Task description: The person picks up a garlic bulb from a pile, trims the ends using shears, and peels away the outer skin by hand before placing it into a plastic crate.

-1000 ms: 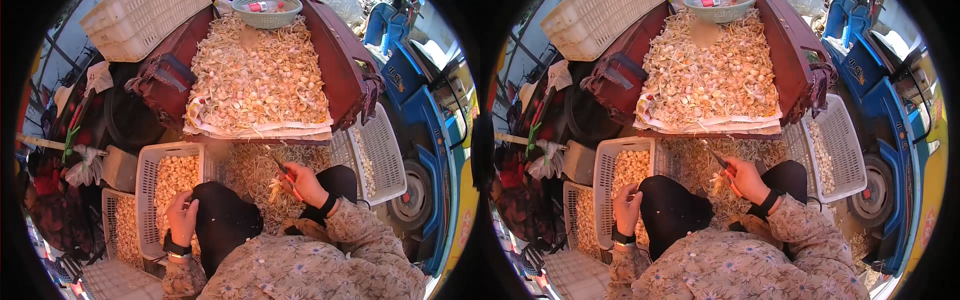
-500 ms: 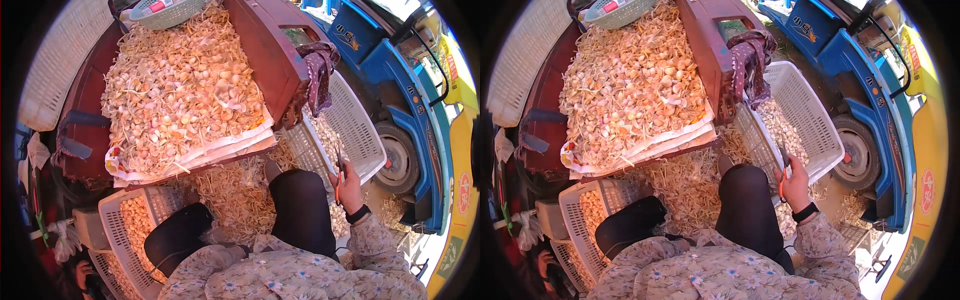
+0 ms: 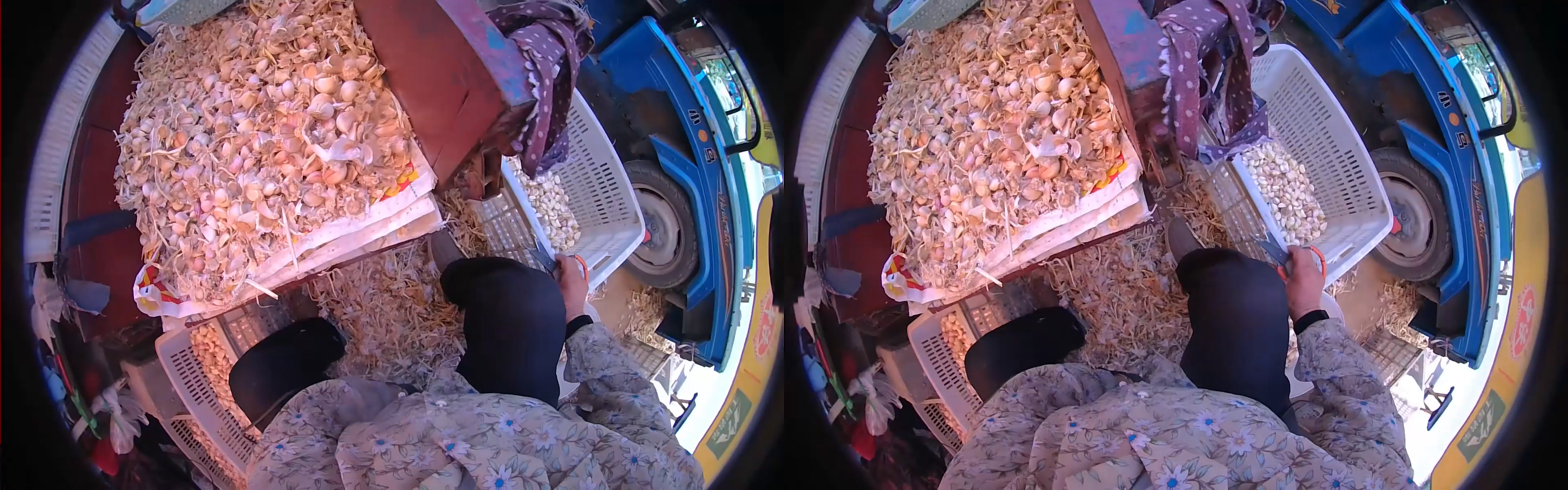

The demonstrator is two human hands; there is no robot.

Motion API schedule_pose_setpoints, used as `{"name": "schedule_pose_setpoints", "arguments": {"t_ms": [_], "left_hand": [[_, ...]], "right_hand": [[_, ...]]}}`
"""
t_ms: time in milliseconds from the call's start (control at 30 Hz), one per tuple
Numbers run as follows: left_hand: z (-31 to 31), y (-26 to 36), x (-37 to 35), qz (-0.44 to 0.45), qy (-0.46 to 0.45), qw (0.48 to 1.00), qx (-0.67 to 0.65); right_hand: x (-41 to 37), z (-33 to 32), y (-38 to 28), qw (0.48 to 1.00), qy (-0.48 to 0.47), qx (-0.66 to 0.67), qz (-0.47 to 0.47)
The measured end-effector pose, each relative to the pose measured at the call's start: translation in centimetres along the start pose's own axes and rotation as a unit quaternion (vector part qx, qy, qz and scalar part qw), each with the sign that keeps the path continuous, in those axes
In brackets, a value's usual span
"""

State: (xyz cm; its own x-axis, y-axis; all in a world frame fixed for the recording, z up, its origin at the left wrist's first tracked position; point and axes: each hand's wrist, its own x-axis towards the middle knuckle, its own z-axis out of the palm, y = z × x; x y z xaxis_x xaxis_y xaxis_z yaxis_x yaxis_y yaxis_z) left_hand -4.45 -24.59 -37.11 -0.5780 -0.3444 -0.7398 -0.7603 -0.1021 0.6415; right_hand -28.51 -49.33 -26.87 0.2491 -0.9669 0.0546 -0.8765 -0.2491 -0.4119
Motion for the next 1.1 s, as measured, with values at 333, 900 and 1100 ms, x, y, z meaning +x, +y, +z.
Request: {"name": "schedule_pose_setpoints", "arguments": {"t_ms": [333, 900, 1100], "left_hand": [[-12.6, 10.4, -5.2, 0.045, 0.275, 0.954, 0.111], [-26.1, -2.5, -25.4, -0.163, 0.771, 0.615, -0.004], [-24.6, -2.5, -27.3, 0.108, 0.796, 0.476, -0.358]], "right_hand": [[1.5, 1.4, 4.8, 0.974, -0.024, 0.207, 0.088], [3.6, -2.3, -33.5, 0.683, -0.264, 0.663, -0.154], [5.3, 0.3, -33.9, 0.689, -0.337, 0.637, -0.08]]}}
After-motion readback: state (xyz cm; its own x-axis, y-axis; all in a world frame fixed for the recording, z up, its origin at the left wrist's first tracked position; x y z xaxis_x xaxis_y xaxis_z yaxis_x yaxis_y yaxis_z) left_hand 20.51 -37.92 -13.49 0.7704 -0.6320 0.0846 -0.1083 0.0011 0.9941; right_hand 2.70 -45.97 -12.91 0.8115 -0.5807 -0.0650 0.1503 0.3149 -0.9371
